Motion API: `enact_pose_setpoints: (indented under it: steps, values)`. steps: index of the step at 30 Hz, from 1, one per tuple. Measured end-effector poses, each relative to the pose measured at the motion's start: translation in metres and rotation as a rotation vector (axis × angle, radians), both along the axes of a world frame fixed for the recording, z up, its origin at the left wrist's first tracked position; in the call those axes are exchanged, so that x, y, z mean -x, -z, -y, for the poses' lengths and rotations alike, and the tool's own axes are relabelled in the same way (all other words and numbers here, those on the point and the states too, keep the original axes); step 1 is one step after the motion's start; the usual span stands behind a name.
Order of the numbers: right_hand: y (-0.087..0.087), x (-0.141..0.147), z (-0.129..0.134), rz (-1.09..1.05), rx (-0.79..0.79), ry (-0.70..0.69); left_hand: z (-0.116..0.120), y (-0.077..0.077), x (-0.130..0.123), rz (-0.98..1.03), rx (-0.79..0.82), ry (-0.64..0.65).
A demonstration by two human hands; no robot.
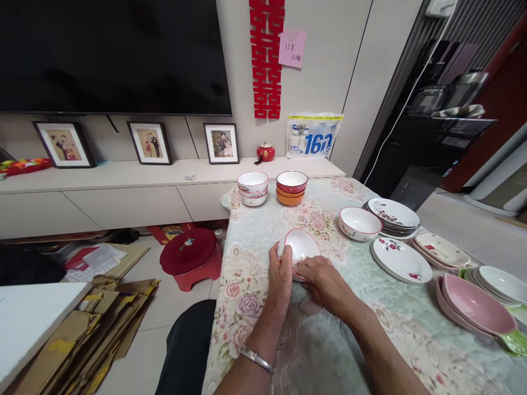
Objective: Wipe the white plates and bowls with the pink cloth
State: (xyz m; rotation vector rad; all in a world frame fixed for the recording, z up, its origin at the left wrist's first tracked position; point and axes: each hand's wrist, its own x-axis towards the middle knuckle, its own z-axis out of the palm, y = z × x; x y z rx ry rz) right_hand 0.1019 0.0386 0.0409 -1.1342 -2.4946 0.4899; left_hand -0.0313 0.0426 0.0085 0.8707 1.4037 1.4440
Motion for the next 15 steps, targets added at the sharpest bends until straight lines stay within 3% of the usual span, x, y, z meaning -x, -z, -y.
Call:
enact_pose_setpoints:
  steps: [7,11,13,15]
  values:
    - [0.004,0.013,0.002,-0.366,0.13,0.217,0.011,-0.008,-0.013,-0.028,-0.092,0.079]
    - [-0.002,0.012,0.003,-0.402,0.184,0.002,0.01,-0.008,-0.008,-0.01,-0.05,0.066]
    - [-0.006,0.009,0.002,-0.308,0.156,-0.092,0.007,-0.006,-0.004,-0.01,-0.043,0.046]
    - [-0.007,0.005,0.001,-0.186,0.103,-0.1,0.003,-0.002,0.0,-0.006,-0.035,0.021]
